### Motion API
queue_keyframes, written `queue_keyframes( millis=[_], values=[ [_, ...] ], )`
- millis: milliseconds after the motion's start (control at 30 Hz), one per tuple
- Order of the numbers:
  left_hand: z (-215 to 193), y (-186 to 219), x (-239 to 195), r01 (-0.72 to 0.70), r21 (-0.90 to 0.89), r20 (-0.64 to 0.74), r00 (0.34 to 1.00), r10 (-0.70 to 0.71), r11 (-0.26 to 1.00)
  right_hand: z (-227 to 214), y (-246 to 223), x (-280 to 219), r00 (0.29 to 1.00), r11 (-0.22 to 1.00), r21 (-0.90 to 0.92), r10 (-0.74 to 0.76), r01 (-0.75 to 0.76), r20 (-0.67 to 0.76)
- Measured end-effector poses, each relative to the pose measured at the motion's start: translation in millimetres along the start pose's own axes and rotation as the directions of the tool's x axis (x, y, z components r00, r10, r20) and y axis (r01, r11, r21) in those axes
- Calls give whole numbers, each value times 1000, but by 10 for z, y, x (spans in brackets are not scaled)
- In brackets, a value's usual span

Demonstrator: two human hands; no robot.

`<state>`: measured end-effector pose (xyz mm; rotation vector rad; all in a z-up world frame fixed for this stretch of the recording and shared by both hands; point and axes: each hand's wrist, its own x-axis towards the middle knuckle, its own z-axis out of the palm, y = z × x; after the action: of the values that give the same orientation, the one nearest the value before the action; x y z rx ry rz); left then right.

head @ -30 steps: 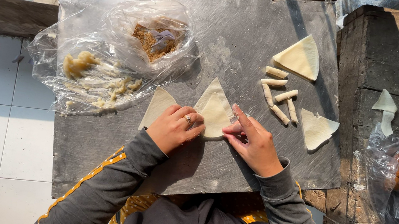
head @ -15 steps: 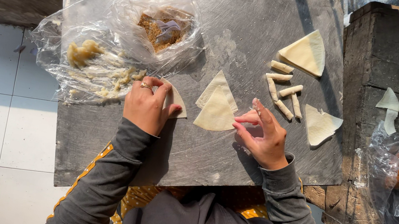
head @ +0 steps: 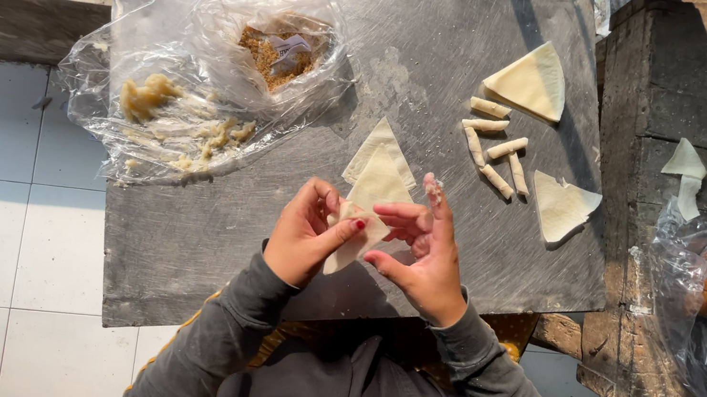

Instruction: The person places a small amount of filling onto triangular pastry sheets and folds them into sealed triangular parcels. The person repeats this process, stacking the finished parcels on the table.

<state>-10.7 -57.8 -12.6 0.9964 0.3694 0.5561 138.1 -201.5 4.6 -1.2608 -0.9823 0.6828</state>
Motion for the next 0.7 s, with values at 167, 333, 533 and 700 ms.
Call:
queue_keyframes(
  millis=[167,333,533,700],
  values=[
    [193,-5,-62,-6,14,-112,994,7,1000,19,88,-66,992,988,133,89,-76,-90],
    [199,211,-86,-45,371,-107,990,91,928,-171,23,-79,979,971,219,134,-98,-154],
    [192,362,-79,124,444,-160,985,-57,888,-277,-85,-62,953,963,124,258,-239,-162],
    [274,515,-67,-159,631,-3,978,207,759,-316,-76,-64,975,984,99,162,-148,-153]
  ],
)
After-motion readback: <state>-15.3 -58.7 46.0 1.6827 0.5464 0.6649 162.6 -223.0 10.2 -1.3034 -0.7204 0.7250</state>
